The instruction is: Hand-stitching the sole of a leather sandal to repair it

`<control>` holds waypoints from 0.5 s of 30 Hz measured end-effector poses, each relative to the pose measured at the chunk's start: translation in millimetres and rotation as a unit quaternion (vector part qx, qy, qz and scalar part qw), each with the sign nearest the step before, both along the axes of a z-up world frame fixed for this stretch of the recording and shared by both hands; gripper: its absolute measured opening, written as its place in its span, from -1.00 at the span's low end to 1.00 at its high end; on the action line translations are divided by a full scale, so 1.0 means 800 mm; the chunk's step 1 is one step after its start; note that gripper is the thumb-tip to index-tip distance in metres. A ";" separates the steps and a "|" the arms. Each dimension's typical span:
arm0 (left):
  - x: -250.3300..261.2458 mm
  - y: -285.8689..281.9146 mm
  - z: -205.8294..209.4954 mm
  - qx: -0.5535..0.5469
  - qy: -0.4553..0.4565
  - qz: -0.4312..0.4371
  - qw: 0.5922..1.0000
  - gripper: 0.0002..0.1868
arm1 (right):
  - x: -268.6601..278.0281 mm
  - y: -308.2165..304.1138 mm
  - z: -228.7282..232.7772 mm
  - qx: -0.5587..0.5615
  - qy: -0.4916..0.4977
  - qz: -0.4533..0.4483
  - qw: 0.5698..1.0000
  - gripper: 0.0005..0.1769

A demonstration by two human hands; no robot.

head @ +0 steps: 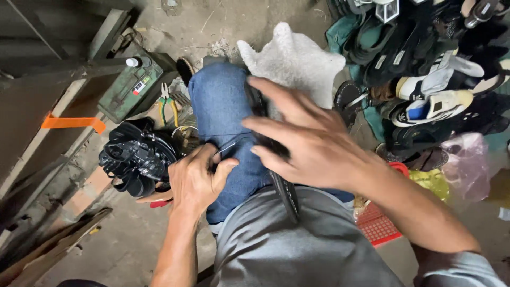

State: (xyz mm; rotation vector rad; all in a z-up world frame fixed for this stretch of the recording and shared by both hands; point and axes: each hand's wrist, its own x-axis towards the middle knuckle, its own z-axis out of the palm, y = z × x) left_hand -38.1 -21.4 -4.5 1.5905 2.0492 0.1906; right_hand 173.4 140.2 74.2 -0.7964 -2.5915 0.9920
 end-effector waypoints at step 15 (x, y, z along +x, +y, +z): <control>0.007 0.009 0.000 0.040 -0.063 0.016 0.997 -0.31 | -0.036 0.000 -0.055 0.009 -0.151 0.064 0.986 -0.81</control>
